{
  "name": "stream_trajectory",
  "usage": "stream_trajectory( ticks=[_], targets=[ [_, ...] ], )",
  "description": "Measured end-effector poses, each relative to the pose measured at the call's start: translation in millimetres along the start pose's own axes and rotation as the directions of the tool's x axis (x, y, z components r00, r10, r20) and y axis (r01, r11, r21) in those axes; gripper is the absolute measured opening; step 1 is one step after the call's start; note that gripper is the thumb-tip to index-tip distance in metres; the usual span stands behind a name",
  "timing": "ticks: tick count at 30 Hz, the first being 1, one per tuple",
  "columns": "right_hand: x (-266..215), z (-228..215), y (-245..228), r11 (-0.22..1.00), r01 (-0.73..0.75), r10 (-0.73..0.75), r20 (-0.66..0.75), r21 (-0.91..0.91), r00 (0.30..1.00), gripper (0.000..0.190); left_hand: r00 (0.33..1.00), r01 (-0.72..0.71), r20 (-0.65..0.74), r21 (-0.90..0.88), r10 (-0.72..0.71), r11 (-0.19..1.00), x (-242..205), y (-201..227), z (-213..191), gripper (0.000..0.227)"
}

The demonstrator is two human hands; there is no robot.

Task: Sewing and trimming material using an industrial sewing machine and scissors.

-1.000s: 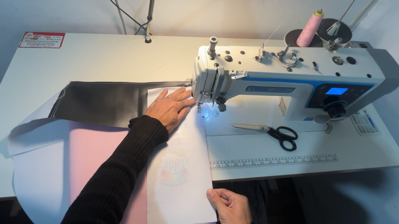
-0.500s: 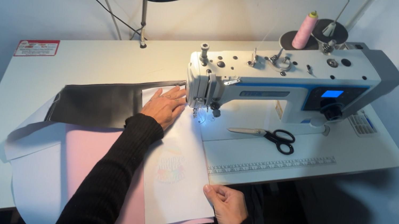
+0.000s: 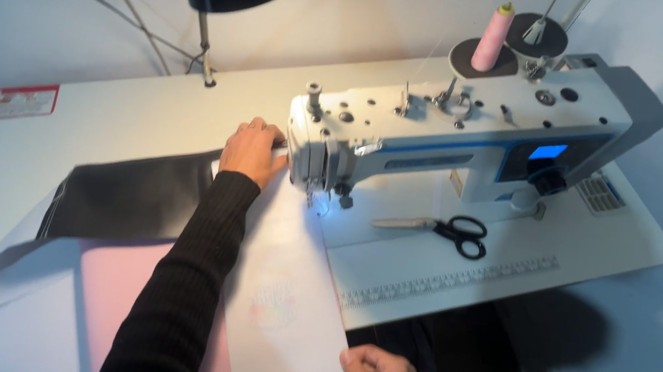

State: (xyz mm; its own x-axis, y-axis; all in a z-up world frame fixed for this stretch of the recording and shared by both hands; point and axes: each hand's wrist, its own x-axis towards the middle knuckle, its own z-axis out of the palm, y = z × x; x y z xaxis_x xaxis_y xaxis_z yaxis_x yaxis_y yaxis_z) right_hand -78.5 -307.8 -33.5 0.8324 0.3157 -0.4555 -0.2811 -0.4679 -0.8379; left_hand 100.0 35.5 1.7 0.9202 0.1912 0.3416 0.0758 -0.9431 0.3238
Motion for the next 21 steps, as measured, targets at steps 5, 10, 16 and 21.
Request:
stream_trajectory(
  ticks=[5, 10, 16, 21],
  targets=[
    [8, 1, -4, 0.99, -0.089, 0.095, 0.054, -0.109, 0.994, 0.033, 0.998, 0.043, 0.039, -0.101, -0.039, 0.994, 21, -20, 22, 0.02],
    [23, 7, -4, 0.992, -0.067, 0.074, 0.067, -0.107, 0.995, 0.034, 1.0, 0.008, -0.01, -0.29, -0.011, 0.957, 32, -28, 24, 0.016],
    [29, 7, -8, 0.994, -0.041, 0.045, 0.04, -0.104, 0.998, 0.035, 0.996, 0.077, 0.069, -0.331, -0.057, 0.94, 41, -27, 10, 0.019],
    [32, 10, -24, 0.984, -0.177, 0.178, 0.057, -0.019, 0.982, 0.035, 0.997, 0.051, 0.065, -0.321, -0.032, 0.946, 49, -31, 14, 0.019]
  ],
)
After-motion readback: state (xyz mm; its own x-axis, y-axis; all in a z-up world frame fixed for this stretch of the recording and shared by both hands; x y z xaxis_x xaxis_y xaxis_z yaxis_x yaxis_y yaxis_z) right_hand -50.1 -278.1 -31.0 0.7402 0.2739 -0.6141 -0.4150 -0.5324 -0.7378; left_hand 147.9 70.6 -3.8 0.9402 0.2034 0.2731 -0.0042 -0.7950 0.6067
